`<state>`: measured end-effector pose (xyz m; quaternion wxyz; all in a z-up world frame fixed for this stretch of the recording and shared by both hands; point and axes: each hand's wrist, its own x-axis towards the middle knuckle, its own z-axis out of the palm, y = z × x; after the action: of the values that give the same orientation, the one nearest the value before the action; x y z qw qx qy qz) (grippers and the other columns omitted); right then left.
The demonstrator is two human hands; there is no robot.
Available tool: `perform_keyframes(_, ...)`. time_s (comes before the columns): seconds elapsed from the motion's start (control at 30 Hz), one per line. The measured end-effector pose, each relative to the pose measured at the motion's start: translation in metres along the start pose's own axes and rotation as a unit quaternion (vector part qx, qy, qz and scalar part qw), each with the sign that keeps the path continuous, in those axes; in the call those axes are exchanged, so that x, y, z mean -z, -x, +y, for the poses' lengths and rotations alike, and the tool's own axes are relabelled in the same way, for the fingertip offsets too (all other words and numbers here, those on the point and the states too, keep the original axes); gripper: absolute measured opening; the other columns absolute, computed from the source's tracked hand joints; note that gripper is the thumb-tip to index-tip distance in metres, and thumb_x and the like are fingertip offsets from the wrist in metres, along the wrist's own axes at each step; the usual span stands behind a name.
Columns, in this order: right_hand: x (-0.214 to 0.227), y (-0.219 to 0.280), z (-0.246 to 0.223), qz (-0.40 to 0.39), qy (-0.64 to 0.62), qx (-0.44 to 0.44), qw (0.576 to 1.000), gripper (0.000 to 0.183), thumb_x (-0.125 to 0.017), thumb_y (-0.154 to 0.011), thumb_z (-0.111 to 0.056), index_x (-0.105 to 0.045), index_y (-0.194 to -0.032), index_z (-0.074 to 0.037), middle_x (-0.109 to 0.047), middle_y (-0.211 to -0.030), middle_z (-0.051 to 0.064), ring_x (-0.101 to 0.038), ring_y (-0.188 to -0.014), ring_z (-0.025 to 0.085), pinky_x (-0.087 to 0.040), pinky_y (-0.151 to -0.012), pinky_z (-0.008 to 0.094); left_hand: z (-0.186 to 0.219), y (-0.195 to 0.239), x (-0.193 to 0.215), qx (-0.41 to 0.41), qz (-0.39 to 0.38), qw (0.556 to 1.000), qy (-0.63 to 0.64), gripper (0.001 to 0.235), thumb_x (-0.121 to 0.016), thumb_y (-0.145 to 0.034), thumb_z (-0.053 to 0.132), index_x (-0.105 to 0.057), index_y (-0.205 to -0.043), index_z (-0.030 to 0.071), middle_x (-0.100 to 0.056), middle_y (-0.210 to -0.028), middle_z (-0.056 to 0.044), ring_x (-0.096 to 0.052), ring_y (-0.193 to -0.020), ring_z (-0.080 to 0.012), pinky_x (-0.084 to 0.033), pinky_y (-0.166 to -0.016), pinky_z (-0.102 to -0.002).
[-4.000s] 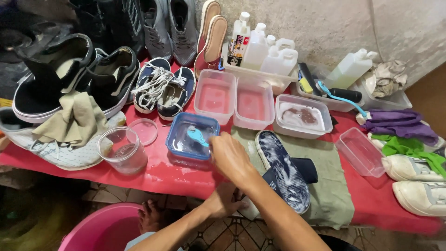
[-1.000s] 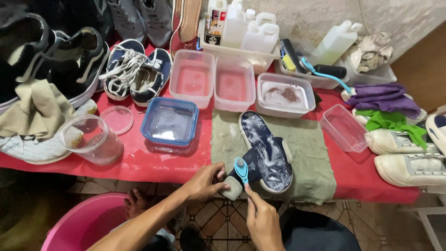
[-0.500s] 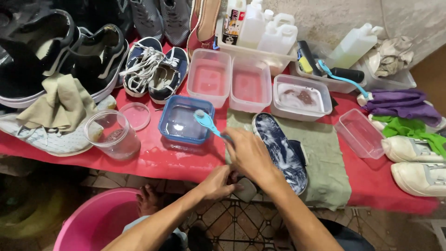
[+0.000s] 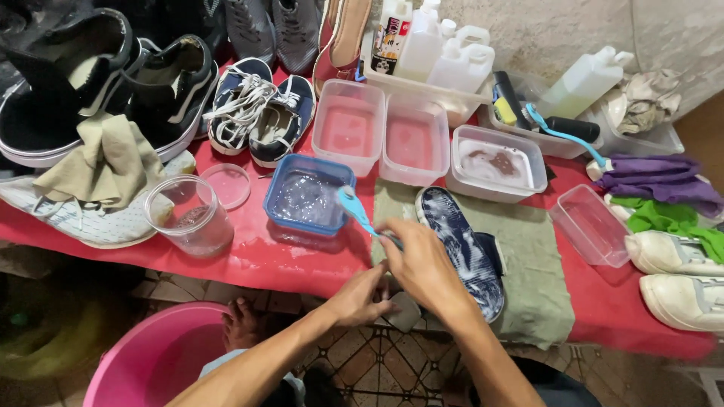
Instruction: The person scrubs a dark blue slip-on shoe with a blue toothbrush, repeatedly dipping the brush into a container of soapy water. The shoe is held steady on a green cloth while the person scrubs the upper fabric and the white sole.
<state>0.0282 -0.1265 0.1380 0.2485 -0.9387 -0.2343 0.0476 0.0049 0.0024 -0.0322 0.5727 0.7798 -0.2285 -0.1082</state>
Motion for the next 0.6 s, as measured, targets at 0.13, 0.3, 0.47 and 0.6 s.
perform_keyframes(0.13,0.009,0.095,0.025,0.059,-0.087,-0.149,0.983,0.047,-0.051,-0.097,-0.027,-0.063,-0.142,-0.019,-0.072,-0.135,0.006,-0.069,-0.122,0.023,-0.050,-0.100,0.036,0.030,0.006,0.008,0.040,-0.056,0.998,-0.015,0.055,-0.072,-0.091,0.028,-0.052,-0.139,0.010,-0.067,-0.117,-0.012,-0.058,-0.078,-0.0155,-0.055,-0.068,-0.033)
perform_keyframes(0.3,-0.069,0.182,0.073,0.034,0.041,-0.294,0.954,0.062,-0.056,-0.096,-0.019,-0.052,-0.151,-0.047,-0.058,-0.098,0.001,-0.063,-0.085,0.022,-0.046,-0.073,0.031,0.048,0.008,0.011,0.074,-0.066,0.995,0.001,0.050,-0.071,-0.091,0.027,-0.056,-0.138,0.013,-0.066,-0.096,-0.007,-0.057,-0.076,-0.0142,-0.049,-0.069,-0.030)
perform_keyframes(0.47,-0.064,0.157,0.086,0.014,0.080,-0.287,0.954,0.060,-0.051,-0.098,-0.020,-0.050,-0.153,-0.045,-0.050,-0.088,0.003,-0.063,-0.075,0.034,-0.047,-0.064,0.044,0.046,0.004,0.011,0.083,-0.069,0.994,-0.010,0.051,-0.076,-0.091,0.025,-0.057,-0.138,0.016,-0.064,-0.080,-0.004,-0.058,-0.069,-0.0141,-0.048,-0.063,-0.028)
perform_keyframes(0.6,-0.077,0.158,0.088,0.044,0.111,-0.221,0.968,0.067,-0.056,-0.096,-0.014,-0.043,-0.158,-0.035,-0.056,-0.090,0.007,-0.066,-0.070,0.038,-0.052,-0.062,0.052,0.047,0.005,0.012,0.071,-0.080,0.994,-0.002,0.050,-0.074,-0.092,0.025,-0.057,-0.138,0.012,-0.063,-0.081,-0.004,-0.058,-0.069,-0.0137,-0.048,-0.064,-0.028)
